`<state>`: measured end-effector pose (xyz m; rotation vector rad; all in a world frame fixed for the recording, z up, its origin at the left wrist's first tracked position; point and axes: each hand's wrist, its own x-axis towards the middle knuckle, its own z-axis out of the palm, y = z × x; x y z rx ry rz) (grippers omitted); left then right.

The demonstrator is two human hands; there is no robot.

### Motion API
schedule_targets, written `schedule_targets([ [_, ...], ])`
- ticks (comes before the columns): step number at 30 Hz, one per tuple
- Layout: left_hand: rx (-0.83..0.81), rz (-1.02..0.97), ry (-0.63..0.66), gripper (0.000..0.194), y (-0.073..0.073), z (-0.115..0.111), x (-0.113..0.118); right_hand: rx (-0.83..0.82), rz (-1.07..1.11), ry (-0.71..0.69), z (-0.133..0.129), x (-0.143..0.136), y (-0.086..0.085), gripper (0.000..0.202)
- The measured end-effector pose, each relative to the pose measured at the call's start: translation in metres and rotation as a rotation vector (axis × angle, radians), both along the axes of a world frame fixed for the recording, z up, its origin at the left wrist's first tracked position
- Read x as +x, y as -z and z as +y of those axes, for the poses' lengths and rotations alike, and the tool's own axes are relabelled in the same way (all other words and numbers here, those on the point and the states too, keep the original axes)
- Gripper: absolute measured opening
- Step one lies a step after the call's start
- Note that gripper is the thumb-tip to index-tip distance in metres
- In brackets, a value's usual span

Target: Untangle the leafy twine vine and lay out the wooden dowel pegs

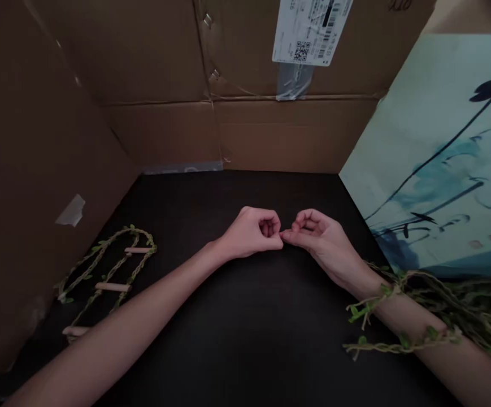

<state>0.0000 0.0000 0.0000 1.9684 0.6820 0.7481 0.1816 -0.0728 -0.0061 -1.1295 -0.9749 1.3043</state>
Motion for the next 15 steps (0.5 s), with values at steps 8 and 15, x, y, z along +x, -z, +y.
schedule_targets([
  [8,0.076,-0.012,-0.031,0.005,0.0004,-0.0022,0.0016,0.004,-0.001,0.012,0.0002,-0.0007,0.0002,0.055],
  [15,0.288,-0.035,-0.125,0.004,0.0059,-0.0005,0.0029,0.040,0.008,0.062,-0.0001,-0.0014,0.0022,0.051],
])
